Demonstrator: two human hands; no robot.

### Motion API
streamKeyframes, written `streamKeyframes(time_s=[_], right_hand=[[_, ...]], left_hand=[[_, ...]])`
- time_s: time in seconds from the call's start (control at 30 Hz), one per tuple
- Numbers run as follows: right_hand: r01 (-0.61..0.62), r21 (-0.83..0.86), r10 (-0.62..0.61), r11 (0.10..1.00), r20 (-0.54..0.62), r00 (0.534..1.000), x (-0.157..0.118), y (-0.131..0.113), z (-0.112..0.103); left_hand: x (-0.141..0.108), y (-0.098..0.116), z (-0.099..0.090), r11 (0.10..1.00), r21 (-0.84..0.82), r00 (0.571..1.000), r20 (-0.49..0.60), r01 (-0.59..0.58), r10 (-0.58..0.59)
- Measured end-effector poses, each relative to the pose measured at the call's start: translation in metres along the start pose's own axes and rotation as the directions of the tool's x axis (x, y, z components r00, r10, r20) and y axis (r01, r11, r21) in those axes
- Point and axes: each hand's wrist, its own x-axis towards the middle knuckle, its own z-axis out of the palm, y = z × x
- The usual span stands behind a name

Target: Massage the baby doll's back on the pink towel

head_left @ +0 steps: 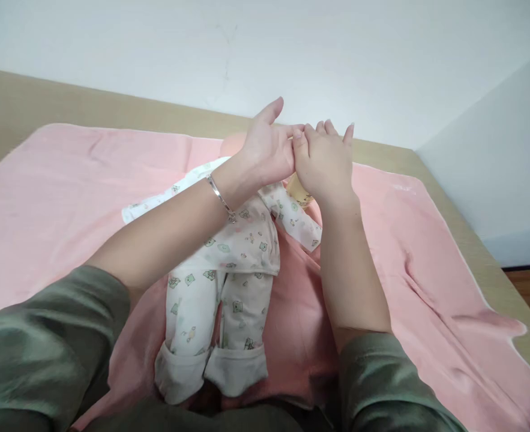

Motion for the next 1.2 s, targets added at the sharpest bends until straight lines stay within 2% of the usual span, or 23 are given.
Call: streamKeyframes(time_s=[0.07,0.13,0.3,0.47,0.63,0.73,0.87,0.93,1.0,1.1,1.2], right_hand=[[-0.052,-0.086,0.055,0.995,0.032,0.998,-0.003,-0.012,-0.005],[-0.086,-0.135,0.094,0.987,0.053,0.994,-0.004,-0.02,-0.009],[-0.124,-0.123,0.129,0.985,0.038,0.991,0.002,-0.016,-0.006],[-0.189,-0.138,0.195,0.972,0.034,0.98,0.009,-0.018,0.0],[-0.296,-0.195,0.308,0.935,0.033,0.951,0.015,-0.029,-0.005],[-0.341,-0.179,0.353,0.923,0.035,0.935,0.017,-0.028,-0.005],[-0.335,-0.151,0.337,0.93,-0.015,0.941,0.013,-0.024,-0.003],[-0.318,-0.115,0.315,0.941,-0.041,0.948,0.008,-0.024,-0.005],[-0.294,-0.065,0.294,0.953,-0.009,0.956,0.003,-0.027,-0.008],[-0.326,0.006,0.325,0.945,0.035,0.945,-0.002,-0.031,-0.015],[-0.371,0.053,0.372,0.927,-0.011,0.928,-0.003,-0.036,-0.02]], left_hand=[[-0.008,0.002,0.003,0.938,-0.292,0.979,0.136,0.186,-0.151],[-0.011,0.004,0.003,0.898,-0.373,0.966,0.194,0.234,-0.172],[-0.021,0.003,-0.009,0.885,-0.385,0.96,0.196,0.262,-0.199],[-0.056,0.006,-0.036,0.896,-0.338,0.955,0.166,0.289,-0.246],[-0.088,0.026,-0.062,0.921,-0.275,0.961,0.087,0.276,-0.262],[-0.097,0.045,-0.067,0.928,-0.277,0.969,0.071,0.249,-0.238],[-0.107,0.063,-0.069,0.963,-0.223,0.988,0.06,0.153,-0.143],[-0.112,0.067,-0.07,0.986,-0.153,0.996,0.055,0.072,-0.064],[-0.116,0.068,-0.07,0.995,-0.102,0.999,0.043,-0.005,0.009],[-0.12,0.068,-0.071,0.994,-0.109,0.998,0.054,-0.014,0.02],[-0.121,0.067,-0.071,0.989,-0.149,0.998,0.061,-0.003,0.012]])
